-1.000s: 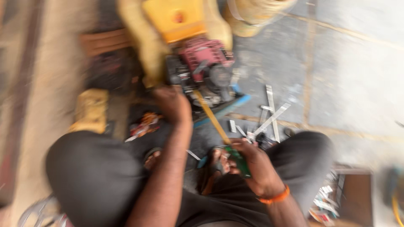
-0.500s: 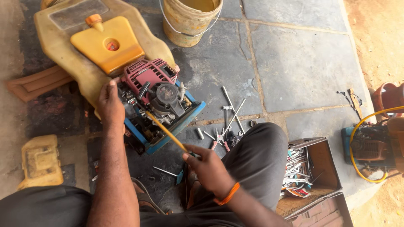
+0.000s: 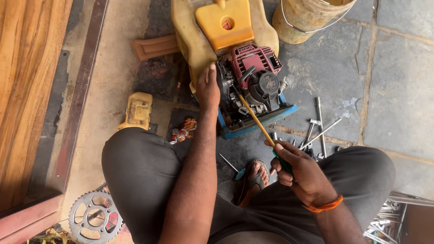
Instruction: The person sits on the floor repairing a small engine mounted on a yellow backpack unit. They use a screwdriver to loosen and remove parts from the engine, handle small components by hand, reposition the unit, and continue unscrewing parts on the engine housing.
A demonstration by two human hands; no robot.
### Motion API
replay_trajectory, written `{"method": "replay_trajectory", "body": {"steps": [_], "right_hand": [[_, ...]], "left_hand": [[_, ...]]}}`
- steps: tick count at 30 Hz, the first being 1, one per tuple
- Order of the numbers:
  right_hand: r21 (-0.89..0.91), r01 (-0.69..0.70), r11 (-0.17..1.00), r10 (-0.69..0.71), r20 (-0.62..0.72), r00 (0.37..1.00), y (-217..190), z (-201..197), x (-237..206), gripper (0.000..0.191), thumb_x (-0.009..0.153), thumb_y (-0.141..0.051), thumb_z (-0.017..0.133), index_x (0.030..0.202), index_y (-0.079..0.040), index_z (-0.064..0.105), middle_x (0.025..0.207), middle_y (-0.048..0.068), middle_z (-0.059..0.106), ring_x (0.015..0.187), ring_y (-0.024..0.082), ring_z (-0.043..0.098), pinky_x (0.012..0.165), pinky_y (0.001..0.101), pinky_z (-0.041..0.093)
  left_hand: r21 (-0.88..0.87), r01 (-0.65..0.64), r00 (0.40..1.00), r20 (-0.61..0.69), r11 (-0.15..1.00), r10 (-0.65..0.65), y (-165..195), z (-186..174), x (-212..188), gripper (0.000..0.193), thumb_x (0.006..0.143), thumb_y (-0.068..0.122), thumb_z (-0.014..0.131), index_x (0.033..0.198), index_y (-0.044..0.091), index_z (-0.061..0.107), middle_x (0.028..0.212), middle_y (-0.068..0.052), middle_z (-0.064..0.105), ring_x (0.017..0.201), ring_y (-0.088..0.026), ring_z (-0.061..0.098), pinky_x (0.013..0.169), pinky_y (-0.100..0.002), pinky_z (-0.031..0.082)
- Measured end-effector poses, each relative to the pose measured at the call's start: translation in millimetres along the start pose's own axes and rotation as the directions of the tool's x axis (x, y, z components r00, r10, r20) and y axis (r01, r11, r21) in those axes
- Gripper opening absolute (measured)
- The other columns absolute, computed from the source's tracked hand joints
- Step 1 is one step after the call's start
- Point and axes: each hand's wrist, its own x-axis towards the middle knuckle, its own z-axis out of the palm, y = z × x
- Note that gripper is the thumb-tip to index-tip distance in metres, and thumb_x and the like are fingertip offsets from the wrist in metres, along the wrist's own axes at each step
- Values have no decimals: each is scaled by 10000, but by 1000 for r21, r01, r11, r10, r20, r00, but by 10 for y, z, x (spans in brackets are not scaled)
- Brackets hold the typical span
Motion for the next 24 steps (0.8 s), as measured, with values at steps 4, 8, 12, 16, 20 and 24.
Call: {"method": "replay_trajectory", "body": {"steps": [4,8,12,16,20,24], "right_hand": [[-666,135,733,-328,-173,929,-228,198,-157,353,966,-280,660,1301,-168,654,874,79,745,579,142,650,515,309,517],[-624,31,781,-222,-231,947,-262,237,-132,365,967,-338,678,1289,-167,652,810,64,746,602,127,656,565,339,502],[410,-113,905,78,100,992,-137,97,-21,321,1026,-250,558,1252,-42,653,829,70,684,611,117,562,518,281,466],[711,-454,537,206,412,888,15,-100,-137,421,1031,-322,458,1242,-1,629,802,63,681,569,111,540,485,241,424],[755,-484,442,42,521,852,130,-75,-240,442,1066,-329,457,1209,33,665,730,22,622,517,74,496,428,196,322],[595,-118,795,36,147,988,240,123,-161,383,1047,-301,544,1095,39,713,682,39,602,504,94,455,422,235,315]], "left_hand": [[32,110,964,-248,993,-99,49,173,-377,510,1016,488,545,1137,1,635,1084,-169,719,1011,-267,686,897,-392,526],[61,419,902,-140,906,-408,56,298,-889,634,1062,534,603,805,-45,581,760,-188,641,655,-257,637,658,-401,515],[-156,611,764,371,776,-528,-30,296,-1096,338,954,373,757,852,70,648,713,-18,649,538,-104,564,512,-292,468],[-273,707,691,464,653,-554,-170,312,-968,241,928,308,772,883,84,692,744,-40,690,595,-133,636,518,-275,490],[-326,818,567,593,474,-572,-162,248,-877,258,943,351,706,978,95,725,852,-37,732,772,-172,732,679,-305,600],[-301,829,542,644,472,-541,34,181,-916,370,910,420,602,1013,90,733,931,-71,789,843,-206,759,754,-361,638]]}}
